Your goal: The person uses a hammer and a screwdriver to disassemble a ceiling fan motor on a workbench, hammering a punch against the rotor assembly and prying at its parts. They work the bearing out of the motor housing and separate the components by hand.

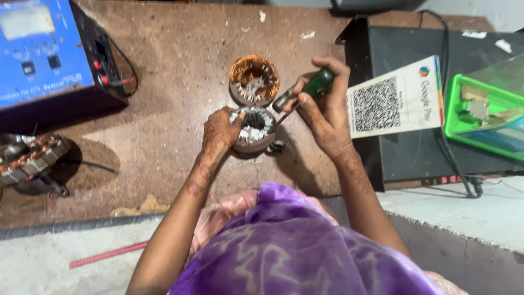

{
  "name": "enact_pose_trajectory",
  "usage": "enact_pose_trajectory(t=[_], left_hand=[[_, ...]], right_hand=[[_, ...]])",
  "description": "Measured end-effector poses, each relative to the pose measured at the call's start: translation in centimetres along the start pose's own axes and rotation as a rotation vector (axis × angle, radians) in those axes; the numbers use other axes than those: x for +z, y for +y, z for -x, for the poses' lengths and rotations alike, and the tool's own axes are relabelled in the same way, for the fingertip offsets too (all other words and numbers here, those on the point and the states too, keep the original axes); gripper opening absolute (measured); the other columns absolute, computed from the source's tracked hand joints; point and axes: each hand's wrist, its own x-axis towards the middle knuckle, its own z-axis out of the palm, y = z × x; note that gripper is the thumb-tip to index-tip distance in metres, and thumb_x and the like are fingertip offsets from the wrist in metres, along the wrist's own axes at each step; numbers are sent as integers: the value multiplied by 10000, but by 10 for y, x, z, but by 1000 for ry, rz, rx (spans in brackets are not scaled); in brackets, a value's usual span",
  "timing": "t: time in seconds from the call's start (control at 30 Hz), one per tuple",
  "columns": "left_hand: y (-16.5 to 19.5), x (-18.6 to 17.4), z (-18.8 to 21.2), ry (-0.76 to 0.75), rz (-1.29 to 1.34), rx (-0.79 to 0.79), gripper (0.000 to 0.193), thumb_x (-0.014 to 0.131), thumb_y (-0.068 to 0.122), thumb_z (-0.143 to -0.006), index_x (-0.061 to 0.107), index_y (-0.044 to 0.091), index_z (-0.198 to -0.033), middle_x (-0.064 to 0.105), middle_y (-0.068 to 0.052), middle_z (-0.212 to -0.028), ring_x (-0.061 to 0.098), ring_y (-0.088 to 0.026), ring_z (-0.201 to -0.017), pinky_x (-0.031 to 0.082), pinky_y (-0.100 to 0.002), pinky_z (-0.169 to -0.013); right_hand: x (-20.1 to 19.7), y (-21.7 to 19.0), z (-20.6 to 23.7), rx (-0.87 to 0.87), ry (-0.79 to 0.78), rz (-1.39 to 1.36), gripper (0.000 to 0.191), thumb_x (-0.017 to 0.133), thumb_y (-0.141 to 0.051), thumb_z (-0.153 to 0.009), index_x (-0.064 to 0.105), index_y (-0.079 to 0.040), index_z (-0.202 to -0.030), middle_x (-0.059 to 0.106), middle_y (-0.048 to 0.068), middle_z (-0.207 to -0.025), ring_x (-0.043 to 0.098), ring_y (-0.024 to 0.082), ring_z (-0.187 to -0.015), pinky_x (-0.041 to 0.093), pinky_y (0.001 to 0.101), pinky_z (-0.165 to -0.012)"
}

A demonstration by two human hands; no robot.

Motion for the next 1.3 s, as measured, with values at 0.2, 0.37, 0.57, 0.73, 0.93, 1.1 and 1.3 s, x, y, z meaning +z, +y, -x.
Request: enact_pose_trajectory(t=[0.2,0.37,0.57,0.73,0.93,1.1,1.3], left_hand=[[24,7,10,-28,52,-81,381,591,236,-1003,582,16,-1314,626,-197,-1231,761,-283,-864,639,-344,-731],[57,-14,-17,160,12,127,380,568,181,-1010,545,44,-1364,579,-206,-1290,720,-281,-903,646,-336,-647],[84,-32,-68,375,95,183,408,586,228,-1019,505,60,-1382,539,-182,-1360,720,-316,-923,635,-393,-770],[88,-25,-80,466,-50,327,401,570,219,-1046,494,63,-1408,559,-172,-1326,714,-347,-1006,600,-430,-854],[92,-34,-73,378,-202,268,398,550,271,-1045,517,89,-1396,561,-141,-1337,717,-354,-956,592,-454,-800],[97,-37,-69,379,-274,258,418,556,320,-1043,524,114,-1406,573,-117,-1322,734,-311,-841,605,-428,-695],[80,-38,-76,343,-349,261,426,561,342,-1062,545,136,-1434,594,-105,-1307,737,-267,-845,618,-381,-691]], right_hand=[[-3,-15,-3,25,63,16,513,545,-55,-1101,237,-122,-1506,570,120,-1128,682,197,-972,637,370,-907],[-16,-24,-16,-74,112,51,496,544,-31,-1107,252,-126,-1495,584,112,-1104,697,198,-950,658,385,-885],[-25,-10,-48,-240,122,83,453,527,5,-1148,249,-136,-1477,558,122,-1155,672,190,-996,633,386,-946],[-25,7,-54,-226,114,166,447,514,36,-1133,262,-133,-1462,552,132,-1141,668,200,-988,620,386,-935],[-27,14,-39,-260,118,93,394,513,43,-1134,280,-142,-1392,547,130,-1141,656,201,-1009,633,411,-984],[-29,11,-32,-243,143,69,394,528,46,-1140,282,-148,-1379,554,137,-1131,658,213,-1013,616,416,-983],[-26,19,-34,-246,79,91,382,485,48,-1142,258,-157,-1370,549,136,-1119,652,184,-988,634,396,-986]])
